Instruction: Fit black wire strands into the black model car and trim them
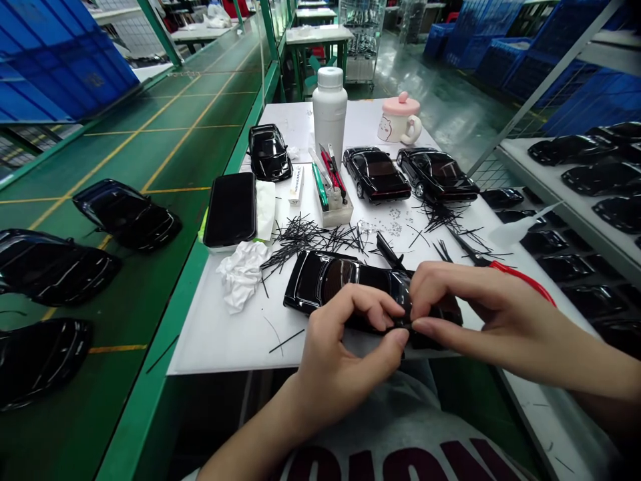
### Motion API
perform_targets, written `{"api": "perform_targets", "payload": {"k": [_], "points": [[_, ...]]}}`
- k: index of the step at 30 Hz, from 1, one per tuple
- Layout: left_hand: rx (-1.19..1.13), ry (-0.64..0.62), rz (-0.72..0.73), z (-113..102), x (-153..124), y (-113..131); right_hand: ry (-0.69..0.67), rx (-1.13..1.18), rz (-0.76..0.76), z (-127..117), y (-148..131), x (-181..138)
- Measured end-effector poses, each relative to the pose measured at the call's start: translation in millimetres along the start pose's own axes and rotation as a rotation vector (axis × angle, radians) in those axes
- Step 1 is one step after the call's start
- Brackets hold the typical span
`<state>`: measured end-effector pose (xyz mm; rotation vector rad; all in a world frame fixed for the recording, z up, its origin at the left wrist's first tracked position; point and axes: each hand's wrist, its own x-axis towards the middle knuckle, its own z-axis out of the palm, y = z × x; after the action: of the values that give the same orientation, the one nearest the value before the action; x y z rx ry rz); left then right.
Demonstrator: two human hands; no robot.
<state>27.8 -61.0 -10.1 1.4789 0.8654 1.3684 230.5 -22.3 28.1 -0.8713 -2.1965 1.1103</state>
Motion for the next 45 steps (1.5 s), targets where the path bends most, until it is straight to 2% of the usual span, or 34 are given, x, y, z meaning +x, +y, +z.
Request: {"api": "perform_targets", "payload": {"k": [4,8,11,17,20,23,28,33,37,42,45], "points": [[0.064,-0.014,0.069,1,-1,1,0.038,0.012,-0.024,6,2,-8],[0.254,-0.044,0.181,-3,0,-5,0.087,0.063,-0.021,14,5,-14],[0.456,-0.059,0.277,-11,0,-11,0.17,0.115,-0.042,23,9,-17],[0.787,-0.08,0.361,-33,-11,-22,0.314,0.213,-0.109,39,16,-25],[0.818,-0.006,0.386,-40,-20,-27,0.328,0.221,-0.154,43,19,-29],[0.839,0.046,0.414,-38,-25,-28,0.324,0.225,-0.178,43,20,-32],[0.902,-0.03,0.496,-27,-20,-26,0.326,0.233,-0.175,43,22,-33],[0.964,-0.083,0.566,-30,-15,-30,0.345,0.213,-0.172,42,22,-34],[1.018,-0.048,0.555,-31,-20,-35,0.348,0.207,-0.164,41,23,-34],[1.007,0.125,0.517,-24,-28,-39,0.317,0.219,-0.158,42,25,-38],[1.007,0.082,0.507,-21,-30,-37,0.293,0.217,-0.149,42,26,-39]]}}
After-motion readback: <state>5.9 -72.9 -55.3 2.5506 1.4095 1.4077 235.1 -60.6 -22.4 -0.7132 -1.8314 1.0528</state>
